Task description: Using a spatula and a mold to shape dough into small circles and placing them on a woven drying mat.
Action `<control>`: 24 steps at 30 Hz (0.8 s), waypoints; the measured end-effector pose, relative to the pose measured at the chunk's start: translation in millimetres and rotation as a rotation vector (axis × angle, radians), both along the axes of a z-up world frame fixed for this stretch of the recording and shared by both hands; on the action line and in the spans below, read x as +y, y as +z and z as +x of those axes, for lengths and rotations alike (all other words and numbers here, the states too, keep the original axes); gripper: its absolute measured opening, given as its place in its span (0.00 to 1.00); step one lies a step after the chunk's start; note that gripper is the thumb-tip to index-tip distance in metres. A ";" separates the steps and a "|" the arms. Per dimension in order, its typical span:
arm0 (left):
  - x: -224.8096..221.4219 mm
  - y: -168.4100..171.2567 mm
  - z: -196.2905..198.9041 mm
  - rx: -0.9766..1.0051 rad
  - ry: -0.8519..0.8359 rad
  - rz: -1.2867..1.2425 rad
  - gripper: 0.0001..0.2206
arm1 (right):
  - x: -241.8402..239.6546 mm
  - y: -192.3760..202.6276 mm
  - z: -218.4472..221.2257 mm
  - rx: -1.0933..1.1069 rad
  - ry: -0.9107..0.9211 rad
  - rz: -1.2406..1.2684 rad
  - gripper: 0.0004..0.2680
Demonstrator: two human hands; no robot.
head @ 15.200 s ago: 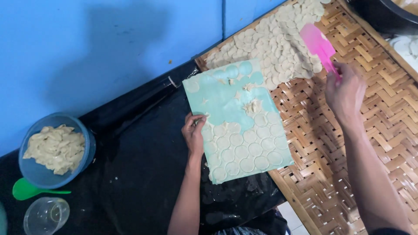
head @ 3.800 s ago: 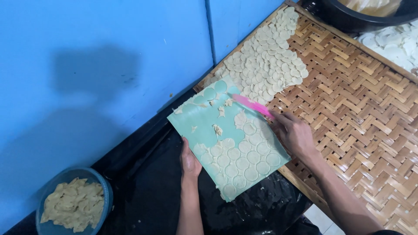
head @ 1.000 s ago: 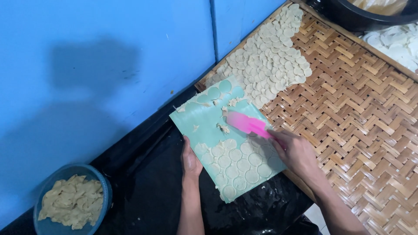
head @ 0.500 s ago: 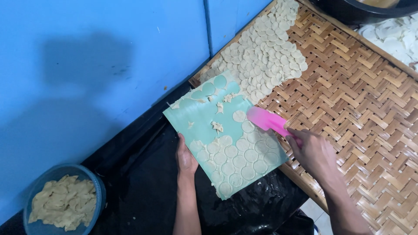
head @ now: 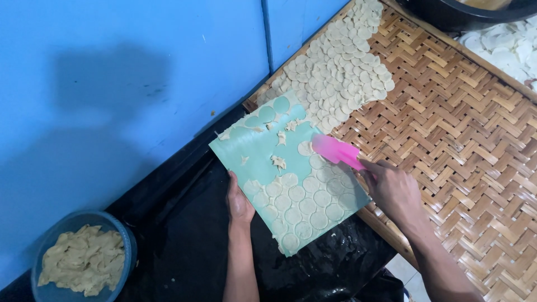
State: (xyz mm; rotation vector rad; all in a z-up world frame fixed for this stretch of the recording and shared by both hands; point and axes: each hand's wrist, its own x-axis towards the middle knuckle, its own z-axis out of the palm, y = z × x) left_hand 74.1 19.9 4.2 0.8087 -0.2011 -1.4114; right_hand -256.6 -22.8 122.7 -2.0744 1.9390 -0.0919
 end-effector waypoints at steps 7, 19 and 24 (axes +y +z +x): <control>0.3 -2.9 0.5 -0.012 0.007 0.000 0.37 | -5.7 -11.1 -5.8 -0.067 0.038 -0.005 0.13; -0.7 -9.9 2.7 0.007 -0.003 0.026 0.36 | -21.9 -47.6 -27.6 -0.321 -0.096 0.232 0.16; -1.1 -7.3 1.6 0.025 -0.031 -0.047 0.35 | -32.6 -61.4 -42.6 -0.693 -0.133 0.224 0.14</control>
